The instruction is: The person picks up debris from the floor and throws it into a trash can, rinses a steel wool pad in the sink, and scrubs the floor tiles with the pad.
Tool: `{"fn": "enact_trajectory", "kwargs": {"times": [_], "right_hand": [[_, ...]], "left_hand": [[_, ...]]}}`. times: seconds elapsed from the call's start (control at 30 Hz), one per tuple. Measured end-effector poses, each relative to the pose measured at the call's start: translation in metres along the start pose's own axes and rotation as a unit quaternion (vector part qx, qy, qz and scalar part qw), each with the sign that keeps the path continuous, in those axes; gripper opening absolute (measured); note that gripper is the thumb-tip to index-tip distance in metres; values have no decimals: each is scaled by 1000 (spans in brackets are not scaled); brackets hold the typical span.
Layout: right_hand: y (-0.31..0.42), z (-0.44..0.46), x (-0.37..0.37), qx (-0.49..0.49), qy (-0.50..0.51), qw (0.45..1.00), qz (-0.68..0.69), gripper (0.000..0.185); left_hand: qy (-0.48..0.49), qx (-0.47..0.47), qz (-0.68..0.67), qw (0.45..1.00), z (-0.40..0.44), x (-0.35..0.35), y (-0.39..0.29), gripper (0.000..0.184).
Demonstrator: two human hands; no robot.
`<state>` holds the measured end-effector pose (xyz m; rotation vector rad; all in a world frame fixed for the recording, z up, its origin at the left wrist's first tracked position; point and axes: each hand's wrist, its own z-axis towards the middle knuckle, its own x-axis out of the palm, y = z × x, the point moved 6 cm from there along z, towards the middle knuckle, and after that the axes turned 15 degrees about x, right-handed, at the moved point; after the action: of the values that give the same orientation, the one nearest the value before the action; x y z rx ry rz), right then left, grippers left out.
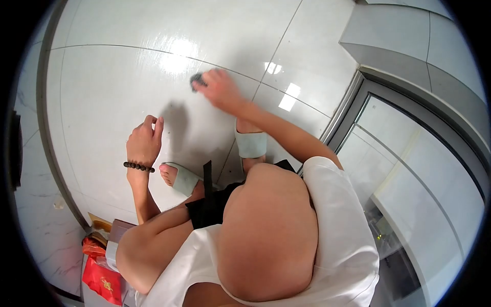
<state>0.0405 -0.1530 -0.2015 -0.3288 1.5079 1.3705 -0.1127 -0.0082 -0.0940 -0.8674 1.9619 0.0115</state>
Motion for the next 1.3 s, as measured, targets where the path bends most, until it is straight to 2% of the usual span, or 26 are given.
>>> {"fn": "enact_trajectory", "kwargs": {"times": [0.07, 0.1, 0.17, 0.23, 0.3, 0.37, 0.4, 0.47, 0.53, 0.63, 0.77, 0.87, 1.1, 1.17, 1.3], "right_hand": [[-36, 24, -23, 36, -21, 999, -13, 26], [-60, 34, -31, 50, -16, 996, -67, 24], [-110, 59, -52, 38, -68, 990, -116, 24], [-155, 83, -78, 68, -114, 980, -149, 22], [-180, 101, -105, 122, -152, 969, -151, 25], [-174, 103, -116, 266, -86, 950, -136, 16], [-174, 96, -108, 266, -86, 950, -136, 16], [-162, 71, -86, 148, -146, 966, -152, 22], [-118, 38, -71, 105, -88, 984, -114, 18], [-62, -18, -44, 55, -8, 998, -39, 33], [-49, -29, -37, 15, 36, 998, -55, 36], [-76, -3, -58, 31, 27, 997, -71, 35], [-247, 83, -134, 139, -180, 954, -196, 24], [-234, 87, -159, 201, -177, 951, -154, 14], [-221, 49, -123, 151, -144, 959, -192, 23]], "left_hand": [[2, -7, -2, 1000, -2, 0, 1, 42], [0, -8, -2, 1000, -2, -1, 0, 42], [-2, -14, -3, 1000, -5, -1, 1, 42], [-10, -7, -2, 1000, -7, -1, 2, 42], [-13, -4, -4, 1000, -9, 0, 3, 42], [-15, -3, -6, 1000, -10, 1, 3, 42], [-9, -7, -15, 1000, -10, 3, 5, 42], [-5, -7, -22, 1000, -12, 3, 3, 42], [11, -23, -32, 999, -13, 3, 6, 42], [6, -24, -19, 1000, -11, 3, 7, 42], [-6, -5, -12, 1000, -8, -2, 2, 43], [25, -22, -13, 999, -9, -6, -2, 40], [27, -50, -10, 998, -15, -4, 9, 39], [33, -54, -16, 998, -15, -3, 8, 38], [41, -48, -30, 998, -15, 0, 7, 39]]}}
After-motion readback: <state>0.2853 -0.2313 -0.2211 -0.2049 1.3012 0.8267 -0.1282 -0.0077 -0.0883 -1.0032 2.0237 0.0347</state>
